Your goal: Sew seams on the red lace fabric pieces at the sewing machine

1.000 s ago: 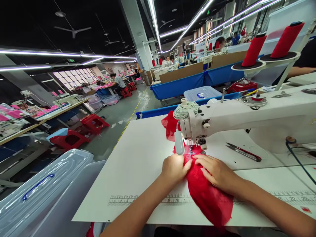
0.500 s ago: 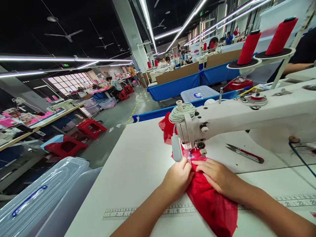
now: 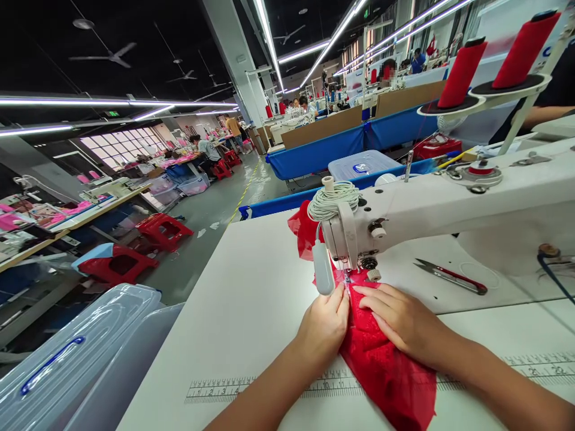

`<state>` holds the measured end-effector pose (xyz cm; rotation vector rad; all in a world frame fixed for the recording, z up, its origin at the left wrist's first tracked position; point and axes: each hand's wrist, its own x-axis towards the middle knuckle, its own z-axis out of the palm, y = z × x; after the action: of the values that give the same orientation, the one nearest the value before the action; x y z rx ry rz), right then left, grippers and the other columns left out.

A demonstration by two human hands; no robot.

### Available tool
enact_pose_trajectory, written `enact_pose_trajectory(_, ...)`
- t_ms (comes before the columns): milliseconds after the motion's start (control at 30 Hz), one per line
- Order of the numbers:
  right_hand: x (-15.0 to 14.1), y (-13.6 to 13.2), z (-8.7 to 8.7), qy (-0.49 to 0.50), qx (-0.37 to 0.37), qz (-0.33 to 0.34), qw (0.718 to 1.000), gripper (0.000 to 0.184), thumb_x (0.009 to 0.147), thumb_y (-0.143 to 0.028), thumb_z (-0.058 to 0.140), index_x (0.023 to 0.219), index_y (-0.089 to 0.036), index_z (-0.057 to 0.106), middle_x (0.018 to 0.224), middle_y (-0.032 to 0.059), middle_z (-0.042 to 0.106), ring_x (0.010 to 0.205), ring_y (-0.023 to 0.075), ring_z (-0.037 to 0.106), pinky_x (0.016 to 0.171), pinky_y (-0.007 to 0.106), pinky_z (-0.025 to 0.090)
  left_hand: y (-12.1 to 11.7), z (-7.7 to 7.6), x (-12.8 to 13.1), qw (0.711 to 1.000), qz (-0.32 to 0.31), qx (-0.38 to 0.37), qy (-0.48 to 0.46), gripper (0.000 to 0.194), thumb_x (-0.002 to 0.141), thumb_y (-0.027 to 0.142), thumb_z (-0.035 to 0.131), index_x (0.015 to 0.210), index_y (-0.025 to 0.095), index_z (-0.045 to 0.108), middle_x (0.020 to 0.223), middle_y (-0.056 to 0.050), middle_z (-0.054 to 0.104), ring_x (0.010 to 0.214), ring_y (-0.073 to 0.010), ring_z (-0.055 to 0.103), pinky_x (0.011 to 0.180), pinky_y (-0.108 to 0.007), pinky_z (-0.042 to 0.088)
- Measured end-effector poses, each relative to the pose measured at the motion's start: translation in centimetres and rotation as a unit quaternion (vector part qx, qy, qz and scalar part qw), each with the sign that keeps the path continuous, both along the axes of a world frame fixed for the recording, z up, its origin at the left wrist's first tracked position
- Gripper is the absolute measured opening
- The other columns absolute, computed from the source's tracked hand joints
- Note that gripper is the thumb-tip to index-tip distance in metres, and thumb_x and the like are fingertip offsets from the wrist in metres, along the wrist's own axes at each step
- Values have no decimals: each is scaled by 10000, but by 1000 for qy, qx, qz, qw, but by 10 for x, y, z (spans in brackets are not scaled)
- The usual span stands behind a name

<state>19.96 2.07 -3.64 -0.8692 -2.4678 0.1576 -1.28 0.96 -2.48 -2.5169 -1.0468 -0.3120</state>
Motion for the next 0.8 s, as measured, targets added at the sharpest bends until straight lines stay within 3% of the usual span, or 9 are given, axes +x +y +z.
enact_pose_trajectory(367,-1,1,3,9,-26,-5,1000,348,804,-16,397,1037,-181,596,1250,98,628,1007,235,570,871,408,535,-1,5,5,998,21,61,26,297,865,-31,421,1028,72,646,1120,-167,681,797,-208,658,616,-304,564)
enact_pose_trajectory(800,-2,6,4,17,-37,-2,999,350,805,4,387,1019,-188,585,1237,104,636,967,229,569,838,406,544,2,8,7,996,33,52,57,336,832,-85,418,1048,62,630,1094,-184,681,825,-230,678,602,-315,561)
